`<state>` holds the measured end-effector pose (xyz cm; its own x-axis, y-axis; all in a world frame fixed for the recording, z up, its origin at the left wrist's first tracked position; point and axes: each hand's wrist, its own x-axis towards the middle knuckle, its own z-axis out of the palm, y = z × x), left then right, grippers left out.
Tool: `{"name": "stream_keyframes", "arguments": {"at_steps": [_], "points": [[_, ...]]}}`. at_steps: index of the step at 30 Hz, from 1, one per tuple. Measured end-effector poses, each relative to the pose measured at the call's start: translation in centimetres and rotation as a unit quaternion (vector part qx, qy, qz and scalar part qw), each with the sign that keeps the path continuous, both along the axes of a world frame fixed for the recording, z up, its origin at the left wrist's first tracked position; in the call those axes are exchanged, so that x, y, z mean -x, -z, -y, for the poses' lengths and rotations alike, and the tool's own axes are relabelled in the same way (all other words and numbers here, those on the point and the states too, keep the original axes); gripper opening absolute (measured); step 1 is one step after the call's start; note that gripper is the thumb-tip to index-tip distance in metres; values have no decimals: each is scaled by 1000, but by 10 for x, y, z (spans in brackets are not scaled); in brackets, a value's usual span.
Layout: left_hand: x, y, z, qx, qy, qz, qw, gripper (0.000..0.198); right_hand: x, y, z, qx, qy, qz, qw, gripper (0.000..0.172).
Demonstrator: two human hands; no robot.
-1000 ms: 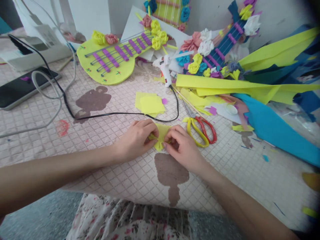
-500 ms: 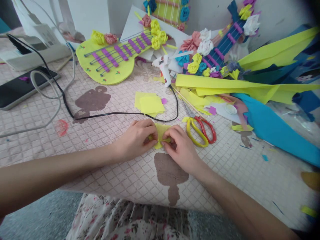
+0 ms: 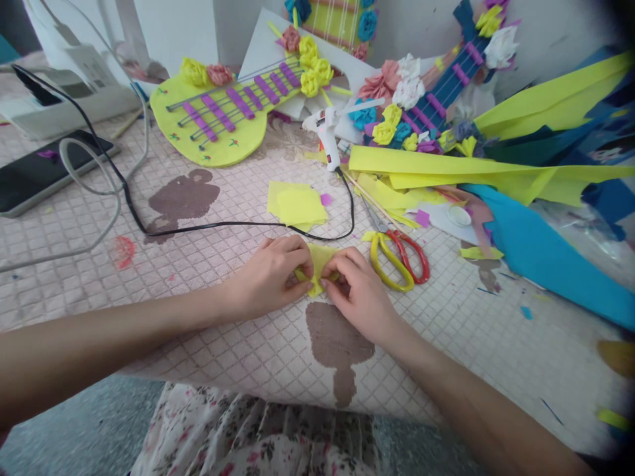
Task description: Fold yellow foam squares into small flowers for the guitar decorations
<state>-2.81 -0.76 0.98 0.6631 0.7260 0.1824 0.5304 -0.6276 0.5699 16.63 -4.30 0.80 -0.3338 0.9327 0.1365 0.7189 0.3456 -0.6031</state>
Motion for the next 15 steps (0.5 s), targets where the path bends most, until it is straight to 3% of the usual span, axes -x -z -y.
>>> {"name": "stream_keyframes", "arguments": {"at_steps": [10, 15], "points": [[0, 0, 0, -5, 1, 1, 1000, 3, 0, 1, 0, -20, 9, -11, 1000, 15], [0, 0, 0, -2, 0, 3, 1000, 3, 1, 0, 1, -3, -11, 2, 1000, 8]]}}
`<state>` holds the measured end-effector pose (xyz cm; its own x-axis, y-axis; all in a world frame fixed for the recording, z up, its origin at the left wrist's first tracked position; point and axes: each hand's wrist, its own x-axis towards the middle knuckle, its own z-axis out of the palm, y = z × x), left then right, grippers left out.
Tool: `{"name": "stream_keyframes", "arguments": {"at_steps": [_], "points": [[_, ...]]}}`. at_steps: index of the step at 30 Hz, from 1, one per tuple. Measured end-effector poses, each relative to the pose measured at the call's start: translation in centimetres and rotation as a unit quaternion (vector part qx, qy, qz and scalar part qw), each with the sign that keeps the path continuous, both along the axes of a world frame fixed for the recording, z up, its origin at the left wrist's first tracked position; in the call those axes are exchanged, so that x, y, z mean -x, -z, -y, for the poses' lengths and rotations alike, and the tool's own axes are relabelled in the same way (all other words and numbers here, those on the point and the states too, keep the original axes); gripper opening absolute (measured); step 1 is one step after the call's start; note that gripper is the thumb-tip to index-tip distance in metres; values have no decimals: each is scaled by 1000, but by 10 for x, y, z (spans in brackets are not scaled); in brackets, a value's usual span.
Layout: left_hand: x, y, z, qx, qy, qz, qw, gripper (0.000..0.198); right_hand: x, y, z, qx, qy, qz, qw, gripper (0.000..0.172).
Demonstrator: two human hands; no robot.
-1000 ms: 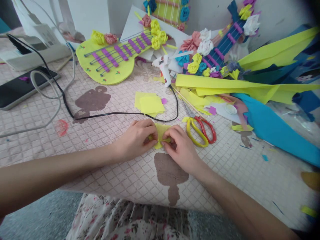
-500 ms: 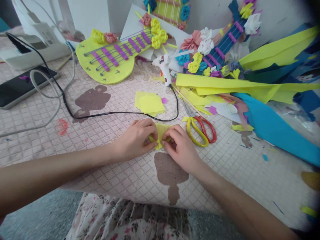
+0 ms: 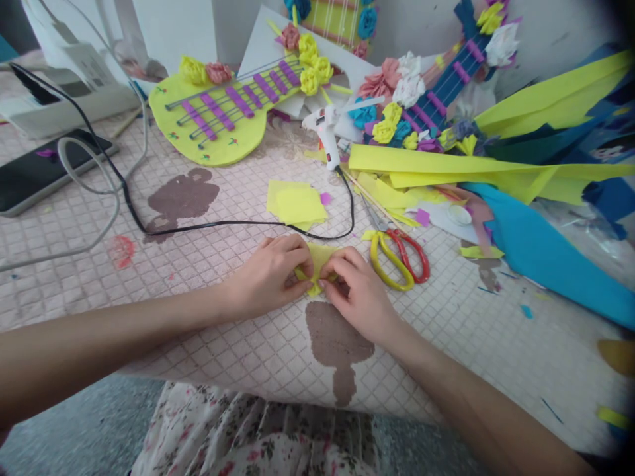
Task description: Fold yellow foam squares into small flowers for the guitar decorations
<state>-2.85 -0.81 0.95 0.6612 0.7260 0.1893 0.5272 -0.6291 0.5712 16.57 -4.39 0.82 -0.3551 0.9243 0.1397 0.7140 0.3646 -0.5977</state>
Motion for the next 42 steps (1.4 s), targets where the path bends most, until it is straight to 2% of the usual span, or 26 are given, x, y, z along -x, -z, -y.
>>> {"name": "stream_keyframes", "arguments": {"at_steps": [11, 24, 30, 34, 42], "points": [[0, 1, -1, 4, 1, -5, 1000, 2, -1, -1, -1, -1, -15, 15, 1000, 9], [2, -1, -2, 12, 12, -10, 1000, 5, -4, -7, 3, 27, -30, 21, 999, 31], [1, -1, -1, 13, 10, -2, 1000, 3, -5, -7, 1, 17, -36, 19, 999, 11], [1, 1, -2, 4, 7, -6, 1000, 4, -4, -4, 0, -5, -29, 19, 999, 13], [1, -3, 0, 15, 0, -16, 1000, 6, -2, -4, 1, -1, -21, 16, 1000, 12]]}}
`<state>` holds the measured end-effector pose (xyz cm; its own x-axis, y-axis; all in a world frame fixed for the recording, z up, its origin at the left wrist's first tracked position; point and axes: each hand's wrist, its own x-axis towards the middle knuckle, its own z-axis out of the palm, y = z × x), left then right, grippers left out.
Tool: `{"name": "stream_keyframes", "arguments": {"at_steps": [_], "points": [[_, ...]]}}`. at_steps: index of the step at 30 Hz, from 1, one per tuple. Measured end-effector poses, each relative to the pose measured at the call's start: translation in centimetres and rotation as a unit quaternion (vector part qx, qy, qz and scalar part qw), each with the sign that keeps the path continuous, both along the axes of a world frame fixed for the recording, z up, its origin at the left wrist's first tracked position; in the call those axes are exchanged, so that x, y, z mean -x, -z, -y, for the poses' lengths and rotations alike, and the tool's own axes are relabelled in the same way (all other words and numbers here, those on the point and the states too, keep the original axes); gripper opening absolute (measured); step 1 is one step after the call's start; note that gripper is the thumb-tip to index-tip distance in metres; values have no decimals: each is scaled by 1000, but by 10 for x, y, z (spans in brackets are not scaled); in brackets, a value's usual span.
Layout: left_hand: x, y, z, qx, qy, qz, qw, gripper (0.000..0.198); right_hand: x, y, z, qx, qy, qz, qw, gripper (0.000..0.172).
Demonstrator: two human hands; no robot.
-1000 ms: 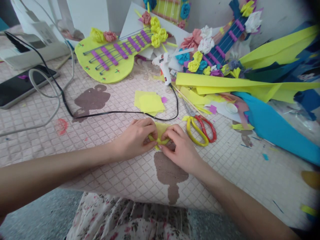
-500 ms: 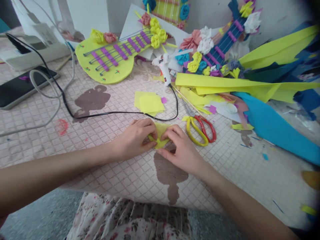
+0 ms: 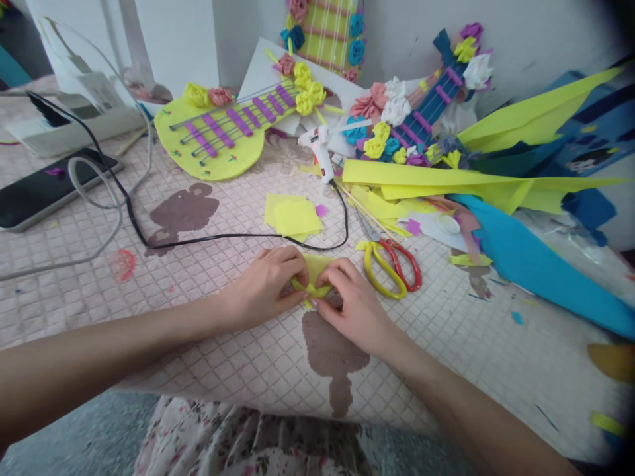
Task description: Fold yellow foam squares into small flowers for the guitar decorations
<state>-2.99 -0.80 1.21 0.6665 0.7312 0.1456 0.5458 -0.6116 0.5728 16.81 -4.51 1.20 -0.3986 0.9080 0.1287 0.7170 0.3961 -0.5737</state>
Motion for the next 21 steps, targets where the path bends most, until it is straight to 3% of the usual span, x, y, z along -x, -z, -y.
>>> {"name": "stream_keyframes", "arguments": {"at_steps": [4, 15, 21], "points": [[-5, 0, 3, -16, -24, -18, 999, 15, 2, 2, 1, -3, 1, -1, 1000, 11], [-8, 7, 5, -87, -22, -46, 995, 15, -7, -7, -2, 27, -45, -28, 998, 11], [-9, 6, 6, -90, -26, -47, 995, 18, -7, 0, -4, 4, -4, -40, 999, 17]]}}
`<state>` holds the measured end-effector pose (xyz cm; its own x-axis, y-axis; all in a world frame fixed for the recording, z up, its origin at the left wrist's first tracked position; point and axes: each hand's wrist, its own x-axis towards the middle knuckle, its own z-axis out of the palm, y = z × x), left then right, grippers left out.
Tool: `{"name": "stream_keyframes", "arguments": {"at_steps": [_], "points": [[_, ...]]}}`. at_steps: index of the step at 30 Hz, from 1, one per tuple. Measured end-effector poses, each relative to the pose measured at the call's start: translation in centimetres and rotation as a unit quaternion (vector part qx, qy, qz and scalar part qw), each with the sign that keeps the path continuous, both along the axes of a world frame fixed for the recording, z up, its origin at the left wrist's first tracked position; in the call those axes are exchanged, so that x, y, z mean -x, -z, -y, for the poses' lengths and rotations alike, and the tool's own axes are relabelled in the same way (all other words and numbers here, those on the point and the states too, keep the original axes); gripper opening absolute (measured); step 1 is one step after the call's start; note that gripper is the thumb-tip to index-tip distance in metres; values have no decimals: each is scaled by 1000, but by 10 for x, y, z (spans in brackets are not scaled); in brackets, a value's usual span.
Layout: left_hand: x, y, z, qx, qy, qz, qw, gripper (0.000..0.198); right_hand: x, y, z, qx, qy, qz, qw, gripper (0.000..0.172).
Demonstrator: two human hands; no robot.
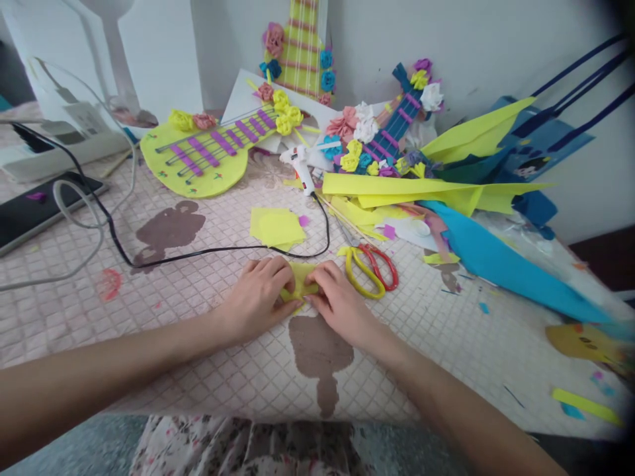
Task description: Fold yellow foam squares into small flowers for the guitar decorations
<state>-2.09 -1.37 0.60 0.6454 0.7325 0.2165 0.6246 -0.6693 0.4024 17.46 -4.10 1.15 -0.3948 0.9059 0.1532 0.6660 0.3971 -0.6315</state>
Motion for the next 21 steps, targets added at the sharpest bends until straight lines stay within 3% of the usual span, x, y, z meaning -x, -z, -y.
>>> {"name": "stream_keyframes", "arguments": {"at_steps": [5, 13, 21], "points": [[1, -1, 1, 11, -3, -5, 1000, 17, -4, 4, -5, -21, 20, -12, 1000, 23], [0, -1, 1, 23, -7, 26, 999, 18, -6, -1, -15, -40, 93, -40, 994, 14], [-1, 2, 1, 43, 7, 87, 995, 25, -2, 2, -22, -23, 100, -8, 995, 23]]}}
